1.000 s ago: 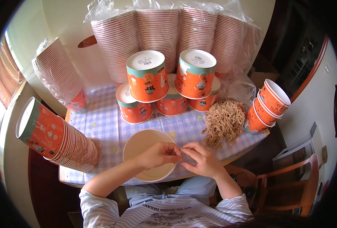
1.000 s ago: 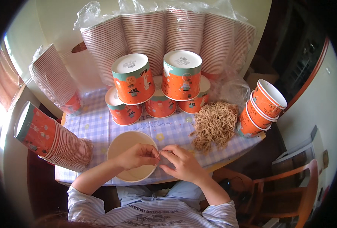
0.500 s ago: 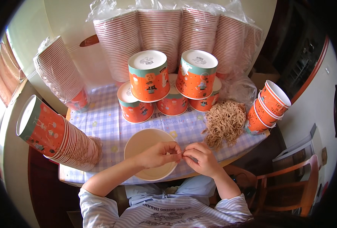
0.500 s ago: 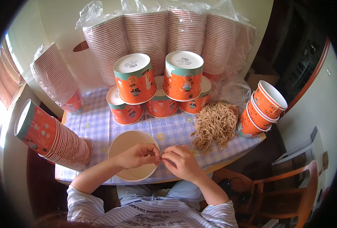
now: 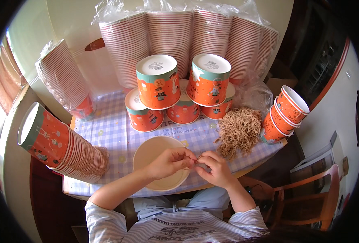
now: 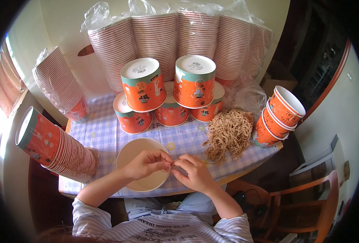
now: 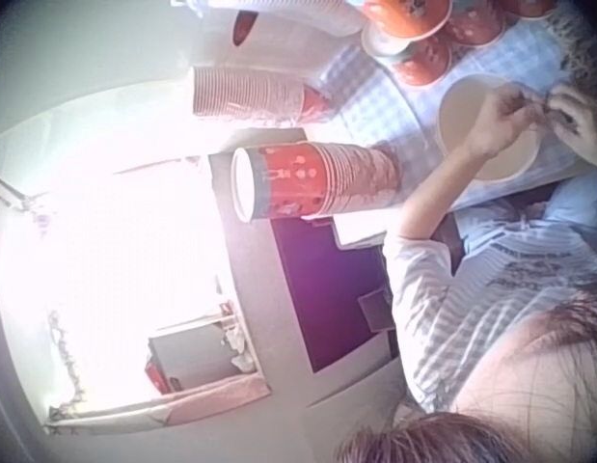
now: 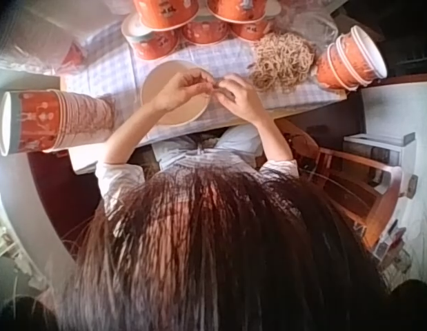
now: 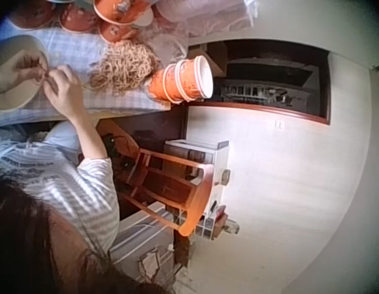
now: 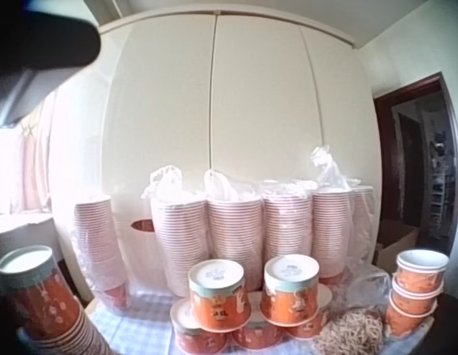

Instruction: Attaching string handles to decorative paper bowls.

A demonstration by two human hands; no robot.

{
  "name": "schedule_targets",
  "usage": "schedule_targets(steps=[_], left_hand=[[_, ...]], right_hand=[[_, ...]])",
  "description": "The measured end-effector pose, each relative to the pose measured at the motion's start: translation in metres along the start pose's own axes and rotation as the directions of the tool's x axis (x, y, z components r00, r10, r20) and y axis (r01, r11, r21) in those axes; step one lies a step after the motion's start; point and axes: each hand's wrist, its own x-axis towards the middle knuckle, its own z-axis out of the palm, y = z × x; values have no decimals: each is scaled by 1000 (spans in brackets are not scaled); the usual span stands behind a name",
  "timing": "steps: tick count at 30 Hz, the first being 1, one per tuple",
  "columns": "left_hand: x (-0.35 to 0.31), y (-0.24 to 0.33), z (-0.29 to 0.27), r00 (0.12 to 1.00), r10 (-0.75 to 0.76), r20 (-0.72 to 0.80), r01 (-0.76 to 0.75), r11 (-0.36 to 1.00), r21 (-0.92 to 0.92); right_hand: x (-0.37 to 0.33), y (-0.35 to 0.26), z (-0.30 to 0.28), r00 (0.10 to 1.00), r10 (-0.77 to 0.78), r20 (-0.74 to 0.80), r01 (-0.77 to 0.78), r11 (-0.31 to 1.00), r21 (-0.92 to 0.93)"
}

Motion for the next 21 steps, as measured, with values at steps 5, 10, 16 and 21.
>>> schedule_targets(steps=[5,10,16,21], left_hand=[[2,5,-2,987,-123,-101,116,991,-69],[-1,17,-6,972,88,-219,0,928,374],[-7,5,-15,987,-151,-47,114,475,873],[0,4,-5,959,-277,-63,184,438,880]], right_hand=[[1,0,-7,1000,15,-25,-14,997,71],[4,0,-10,1000,-1,-16,2,998,60],[6,0,-7,1000,-13,2,13,998,57],[7,0,-6,998,-55,3,55,998,42]])
